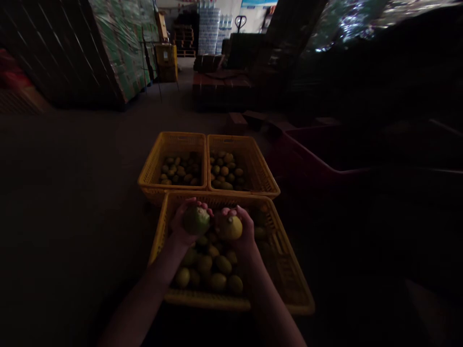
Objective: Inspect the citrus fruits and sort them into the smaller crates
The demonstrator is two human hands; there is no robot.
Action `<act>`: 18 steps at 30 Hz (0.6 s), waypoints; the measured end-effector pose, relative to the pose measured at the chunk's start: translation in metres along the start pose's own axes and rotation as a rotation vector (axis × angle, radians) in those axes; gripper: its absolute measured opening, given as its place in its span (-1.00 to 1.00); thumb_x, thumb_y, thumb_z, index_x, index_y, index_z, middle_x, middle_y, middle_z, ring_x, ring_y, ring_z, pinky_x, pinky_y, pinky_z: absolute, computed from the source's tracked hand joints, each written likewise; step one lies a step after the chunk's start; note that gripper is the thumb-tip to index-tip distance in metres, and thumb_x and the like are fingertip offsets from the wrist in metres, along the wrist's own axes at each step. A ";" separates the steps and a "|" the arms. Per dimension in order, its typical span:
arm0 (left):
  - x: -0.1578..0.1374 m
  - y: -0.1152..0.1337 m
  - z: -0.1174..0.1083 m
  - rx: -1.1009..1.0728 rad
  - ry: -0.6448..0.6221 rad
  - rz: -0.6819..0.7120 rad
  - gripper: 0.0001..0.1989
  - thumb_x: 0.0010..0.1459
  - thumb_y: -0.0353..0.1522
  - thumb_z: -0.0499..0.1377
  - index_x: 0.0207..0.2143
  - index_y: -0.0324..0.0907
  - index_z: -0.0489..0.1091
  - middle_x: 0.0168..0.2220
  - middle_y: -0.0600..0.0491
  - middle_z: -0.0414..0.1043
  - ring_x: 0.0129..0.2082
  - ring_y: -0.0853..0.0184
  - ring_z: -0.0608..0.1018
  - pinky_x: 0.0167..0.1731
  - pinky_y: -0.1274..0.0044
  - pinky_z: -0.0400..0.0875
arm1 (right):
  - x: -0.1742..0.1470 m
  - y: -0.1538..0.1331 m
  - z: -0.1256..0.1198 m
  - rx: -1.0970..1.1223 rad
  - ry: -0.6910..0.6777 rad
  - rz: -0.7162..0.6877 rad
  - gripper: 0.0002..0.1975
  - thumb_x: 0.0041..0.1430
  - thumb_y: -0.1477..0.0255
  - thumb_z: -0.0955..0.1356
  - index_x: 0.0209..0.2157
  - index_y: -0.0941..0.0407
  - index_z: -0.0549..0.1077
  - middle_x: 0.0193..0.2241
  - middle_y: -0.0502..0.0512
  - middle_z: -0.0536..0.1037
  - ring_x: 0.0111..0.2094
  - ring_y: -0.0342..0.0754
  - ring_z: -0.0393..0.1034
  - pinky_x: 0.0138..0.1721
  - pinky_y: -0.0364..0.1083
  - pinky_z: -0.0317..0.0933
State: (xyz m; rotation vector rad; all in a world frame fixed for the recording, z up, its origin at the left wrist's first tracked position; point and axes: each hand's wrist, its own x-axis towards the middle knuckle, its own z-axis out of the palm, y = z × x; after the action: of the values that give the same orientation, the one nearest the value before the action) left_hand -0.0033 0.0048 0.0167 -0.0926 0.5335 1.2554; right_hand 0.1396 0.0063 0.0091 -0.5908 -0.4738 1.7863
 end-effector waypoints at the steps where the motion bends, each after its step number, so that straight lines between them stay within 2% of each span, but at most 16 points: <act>1: 0.000 -0.002 0.002 -0.048 0.017 -0.018 -0.77 0.13 -0.44 0.06 -0.54 -0.21 0.43 -0.54 0.06 0.50 -0.48 0.31 0.58 -0.36 0.44 0.51 | 0.004 0.003 -0.001 0.096 0.050 -0.001 -0.83 -0.05 0.32 0.45 -0.59 0.09 0.49 -0.52 -0.03 0.59 -0.49 -0.12 0.50 -0.36 -0.14 0.44; 3: 0.002 -0.005 0.003 -0.144 0.056 -0.018 -0.79 0.13 -0.45 0.03 -0.40 -0.20 0.47 -0.44 0.05 0.56 -0.38 0.30 0.61 -0.30 0.45 0.52 | 0.011 0.010 -0.001 0.250 0.126 -0.013 -0.93 0.03 0.36 0.40 -0.43 0.06 0.52 -0.41 -0.05 0.62 -0.38 -0.13 0.53 -0.26 -0.15 0.45; 5: 0.005 -0.009 0.002 -0.195 0.076 0.013 -0.77 0.13 -0.45 0.02 -0.27 -0.20 0.47 -0.36 0.05 0.59 -0.28 0.29 0.62 -0.23 0.46 0.52 | 0.017 0.015 0.001 0.336 0.164 -0.008 -0.86 0.06 0.38 0.37 -0.30 0.06 0.52 -0.32 -0.01 0.63 -0.25 -0.10 0.54 -0.17 -0.11 0.45; 7: 0.007 -0.012 0.000 -0.212 0.079 0.039 -0.74 0.13 -0.45 0.01 -0.23 -0.18 0.47 -0.33 0.04 0.59 -0.22 0.28 0.62 -0.18 0.46 0.51 | 0.018 0.018 0.003 0.376 0.193 0.016 -0.81 0.05 0.41 0.35 -0.25 0.08 0.51 -0.30 0.03 0.64 -0.20 -0.06 0.53 -0.14 -0.08 0.45; 13: 0.009 -0.014 -0.008 -0.166 0.073 0.154 -0.70 0.09 -0.42 -0.02 -0.26 -0.10 0.50 -0.28 0.01 0.59 -0.13 0.21 0.59 -0.14 0.39 0.50 | 0.013 0.018 0.013 0.367 0.265 -0.045 -0.78 0.03 0.43 0.31 -0.25 0.05 0.51 -0.29 -0.02 0.64 -0.28 -0.06 0.54 -0.14 -0.01 0.46; 18: 0.009 -0.005 -0.011 -0.181 0.024 0.163 -0.63 0.20 -0.32 -0.12 -0.27 -0.13 0.49 -0.20 -0.03 0.57 -0.10 0.20 0.58 -0.14 0.35 0.49 | 0.012 0.028 0.019 0.294 0.293 -0.070 -0.75 0.02 0.42 0.33 -0.22 0.05 0.52 -0.29 -0.06 0.64 -0.32 -0.09 0.54 -0.21 -0.09 0.45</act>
State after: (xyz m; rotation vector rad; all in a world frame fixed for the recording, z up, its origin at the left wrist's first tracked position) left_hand -0.0008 0.0074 0.0025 -0.2203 0.4539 1.4623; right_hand 0.1040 0.0095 0.0060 -0.6069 -0.0287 1.6300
